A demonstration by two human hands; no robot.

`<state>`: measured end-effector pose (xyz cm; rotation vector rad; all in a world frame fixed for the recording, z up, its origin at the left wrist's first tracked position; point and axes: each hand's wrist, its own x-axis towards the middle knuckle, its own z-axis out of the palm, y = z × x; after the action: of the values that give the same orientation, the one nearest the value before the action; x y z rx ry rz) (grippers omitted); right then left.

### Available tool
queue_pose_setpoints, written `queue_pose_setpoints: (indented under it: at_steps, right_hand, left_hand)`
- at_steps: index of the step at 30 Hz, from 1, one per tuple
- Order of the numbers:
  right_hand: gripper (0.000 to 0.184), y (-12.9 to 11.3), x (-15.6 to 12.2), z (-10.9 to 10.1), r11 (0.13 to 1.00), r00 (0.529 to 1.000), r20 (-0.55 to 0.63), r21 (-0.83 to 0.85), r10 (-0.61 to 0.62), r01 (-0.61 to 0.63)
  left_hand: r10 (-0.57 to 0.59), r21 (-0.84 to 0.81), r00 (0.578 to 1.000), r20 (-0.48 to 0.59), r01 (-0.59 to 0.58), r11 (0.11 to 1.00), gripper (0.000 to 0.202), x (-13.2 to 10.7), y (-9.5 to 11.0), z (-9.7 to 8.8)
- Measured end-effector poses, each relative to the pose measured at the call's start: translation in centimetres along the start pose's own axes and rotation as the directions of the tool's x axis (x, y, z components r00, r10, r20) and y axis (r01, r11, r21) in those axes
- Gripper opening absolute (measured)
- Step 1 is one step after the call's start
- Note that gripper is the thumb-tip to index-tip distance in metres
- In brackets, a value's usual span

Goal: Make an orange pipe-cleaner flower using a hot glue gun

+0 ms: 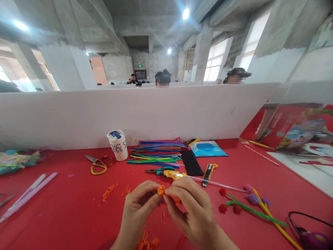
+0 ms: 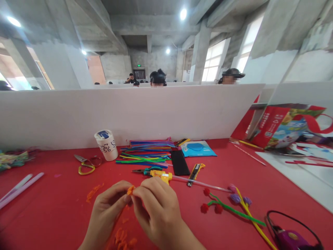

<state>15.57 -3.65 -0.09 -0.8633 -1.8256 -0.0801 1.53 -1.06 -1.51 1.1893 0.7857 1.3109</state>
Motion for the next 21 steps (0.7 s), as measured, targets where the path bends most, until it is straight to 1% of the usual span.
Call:
queue_pose_setpoints:
  at_steps: [4,9,15,21]
  right_hand:
    - [0.019,-0.04,-0.06,0.07,0.999,1.0,0.004,-0.048,-0.016,0.016]
    - [0.017,0.01,0.18,0.25,0.998,1.0,-0.015,-0.063,0.014,-0.014]
    - [0.017,-0.02,0.31,0.43,0.998,1.0,-0.007,-0.061,0.026,-0.026]
    - [0.013,0.02,0.18,0.68,0.99,1.0,-0.01,-0.142,0.023,-0.024]
  left_hand:
    - [-0.019,-0.004,1.0,-0.007,0.019,1.0,0.007,-0.06,-0.11,-0.02]
    - [-0.018,0.001,0.998,-0.059,0.018,1.0,0.007,-0.13,-0.32,0.14]
    - [-0.031,0.02,0.999,-0.02,0.031,0.999,0.007,-0.02,-0.58,0.06]
    - [-0.05,0.034,0.997,-0.058,0.052,0.998,0.007,-0.03,-0.52,0.17]
